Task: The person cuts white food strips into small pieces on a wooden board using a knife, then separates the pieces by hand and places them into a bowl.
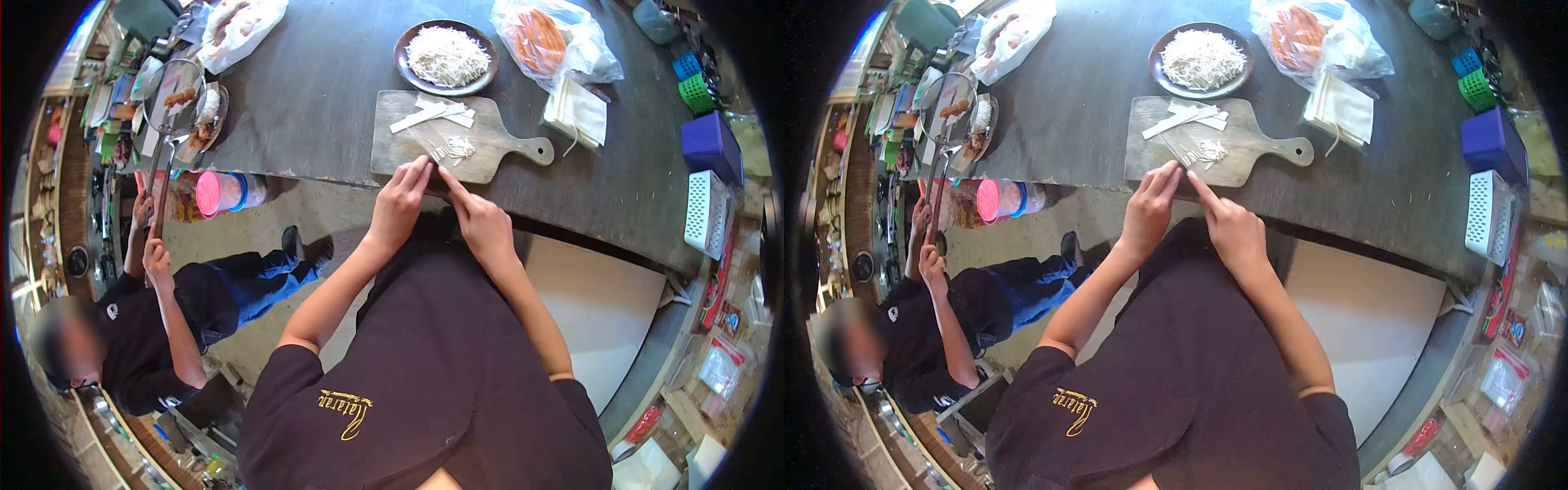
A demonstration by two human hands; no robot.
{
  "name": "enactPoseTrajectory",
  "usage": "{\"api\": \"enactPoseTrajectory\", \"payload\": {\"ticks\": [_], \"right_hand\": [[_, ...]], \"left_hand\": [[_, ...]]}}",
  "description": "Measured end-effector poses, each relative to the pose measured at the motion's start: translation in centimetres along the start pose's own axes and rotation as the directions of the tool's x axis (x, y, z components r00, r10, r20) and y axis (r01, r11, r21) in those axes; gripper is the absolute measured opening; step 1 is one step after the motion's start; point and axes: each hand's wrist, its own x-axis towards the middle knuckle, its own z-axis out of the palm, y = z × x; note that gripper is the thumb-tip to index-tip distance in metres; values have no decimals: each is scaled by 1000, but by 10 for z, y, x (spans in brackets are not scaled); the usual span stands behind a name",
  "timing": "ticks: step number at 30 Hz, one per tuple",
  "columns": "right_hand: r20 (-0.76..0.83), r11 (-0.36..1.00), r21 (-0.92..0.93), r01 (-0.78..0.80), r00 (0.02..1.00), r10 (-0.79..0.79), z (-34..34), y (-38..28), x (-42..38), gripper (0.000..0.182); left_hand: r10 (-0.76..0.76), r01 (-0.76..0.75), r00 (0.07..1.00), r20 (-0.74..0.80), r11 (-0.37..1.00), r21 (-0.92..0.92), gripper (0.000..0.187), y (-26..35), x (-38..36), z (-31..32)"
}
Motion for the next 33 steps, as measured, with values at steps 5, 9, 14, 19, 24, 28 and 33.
{"api": "enactPoseTrajectory", "payload": {"ticks": [5,9,14,19,24,28,33], "right_hand": [[5,998,-58,5,1000,-4,-7,0,-17,57],[23,997,-71,-30,999,32,-20,0,-33,58],[-48,1000,-29,-5,999,4,2,-3,-8,56],[-7,1000,-1,-25,1000,25,-9,-2,-11,55],[28,999,-5,-49,998,49,-17,-2,-24,54],[-34,999,45,-18,999,19,0,0,-7,52],[-16,999,38,-14,1000,15,-10,-5,-2,52]], "left_hand": [[11,-11,1000,5,1000,-6,50,-6,1,2],[9,-9,1000,13,1000,6,50,-3,1,1],[-5,5,1000,8,1000,-9,50,0,1,0],[-5,4,1000,-23,1000,-13,49,-4,0,1],[-22,19,998,-56,998,-60,44,0,2,0],[-19,16,998,-62,999,-51,46,1,2,3],[-2,2,1000,-27,1000,-14,49,-4,-1,3]]}}
